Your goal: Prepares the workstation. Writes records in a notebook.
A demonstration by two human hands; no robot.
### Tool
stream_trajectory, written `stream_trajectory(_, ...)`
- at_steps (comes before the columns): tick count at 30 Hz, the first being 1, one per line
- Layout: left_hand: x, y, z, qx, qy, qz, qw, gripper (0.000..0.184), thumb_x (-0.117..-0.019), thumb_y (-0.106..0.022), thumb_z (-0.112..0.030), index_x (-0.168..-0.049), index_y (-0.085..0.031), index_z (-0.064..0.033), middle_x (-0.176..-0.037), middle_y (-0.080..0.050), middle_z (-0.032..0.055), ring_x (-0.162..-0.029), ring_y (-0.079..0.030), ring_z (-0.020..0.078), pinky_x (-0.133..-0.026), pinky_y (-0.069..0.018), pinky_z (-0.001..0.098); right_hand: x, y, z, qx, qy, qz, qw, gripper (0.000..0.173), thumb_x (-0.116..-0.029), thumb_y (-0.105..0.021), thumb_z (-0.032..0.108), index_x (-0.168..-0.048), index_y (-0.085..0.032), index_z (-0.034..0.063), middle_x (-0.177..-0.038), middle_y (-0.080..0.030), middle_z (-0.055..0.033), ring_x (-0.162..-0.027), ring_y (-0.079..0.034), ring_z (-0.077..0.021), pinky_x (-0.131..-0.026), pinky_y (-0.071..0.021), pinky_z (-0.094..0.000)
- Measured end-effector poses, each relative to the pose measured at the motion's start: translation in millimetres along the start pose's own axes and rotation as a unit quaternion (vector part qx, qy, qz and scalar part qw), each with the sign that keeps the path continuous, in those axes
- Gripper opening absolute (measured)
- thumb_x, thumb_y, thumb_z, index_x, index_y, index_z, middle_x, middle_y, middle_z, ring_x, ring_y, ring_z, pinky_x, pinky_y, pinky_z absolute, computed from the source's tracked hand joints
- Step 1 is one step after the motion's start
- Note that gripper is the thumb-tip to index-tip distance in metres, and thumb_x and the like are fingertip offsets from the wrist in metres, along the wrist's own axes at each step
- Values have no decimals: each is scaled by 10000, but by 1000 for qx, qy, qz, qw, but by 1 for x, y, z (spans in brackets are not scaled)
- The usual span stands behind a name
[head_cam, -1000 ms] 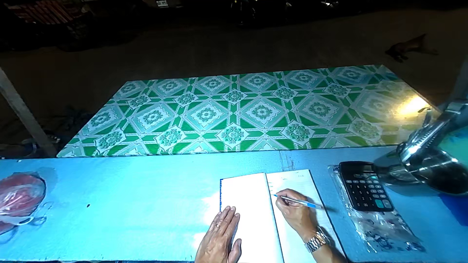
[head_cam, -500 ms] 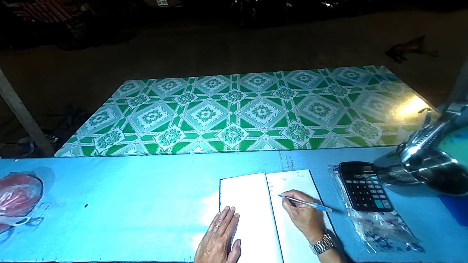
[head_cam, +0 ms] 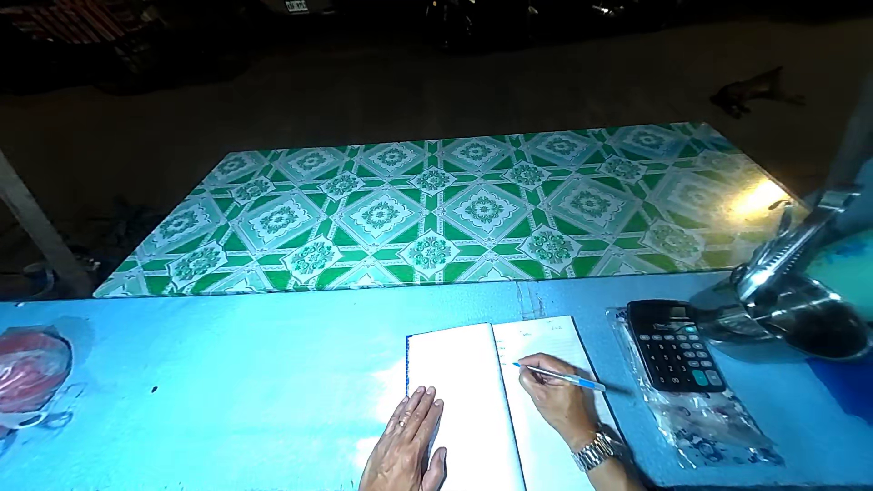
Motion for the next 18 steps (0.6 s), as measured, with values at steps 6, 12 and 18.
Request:
stream_trajectory(6, 2, 3, 3, -2, -2, 2, 1000, 595, -1014, -381, -457, -1455, -572, -108, -1539, -527, 97, -1482, -420, 262, -1231, -303, 456, 0, 0, 1, 1, -9, -19, 1000, 106, -803, -668, 112, -822, -764, 73, -671, -669, 51, -554, -544, 46, -516, -455, -132)
stream_trajectory(12, 3, 5, 7, 12, 5, 8, 1000, 586, -1010, -404, -442, -1452, -578, -99, -1542, -523, 98, -1486, -415, 265, -1237, -296, 457, -5, 5, 0, -79, -60, -9, 995, 121, -867, -664, 85, -920, -770, 59, -707, -703, 14, -518, -570, -29, -465, -473, -189)
stream_trajectory(18, 1, 11, 3, 78, 43, 48, 995, 568, -981, -560, -373, -1471, -556, -86, -1565, -492, 113, -1509, -376, 253, -1264, -264, 440, 4, -9, 8, 25, -47, 58, 997, 310, -1013, -525, 100, -1231, -681, -57, -938, -748, -133, -661, -663, -145, -611, -578, -343)
Point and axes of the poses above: each hand's wrist, its own x-axis away from the middle knuckle, its own y-axis out of the back of the hand, z = x × y, the point moved 10 cm from there along -x, towards the middle knuckle
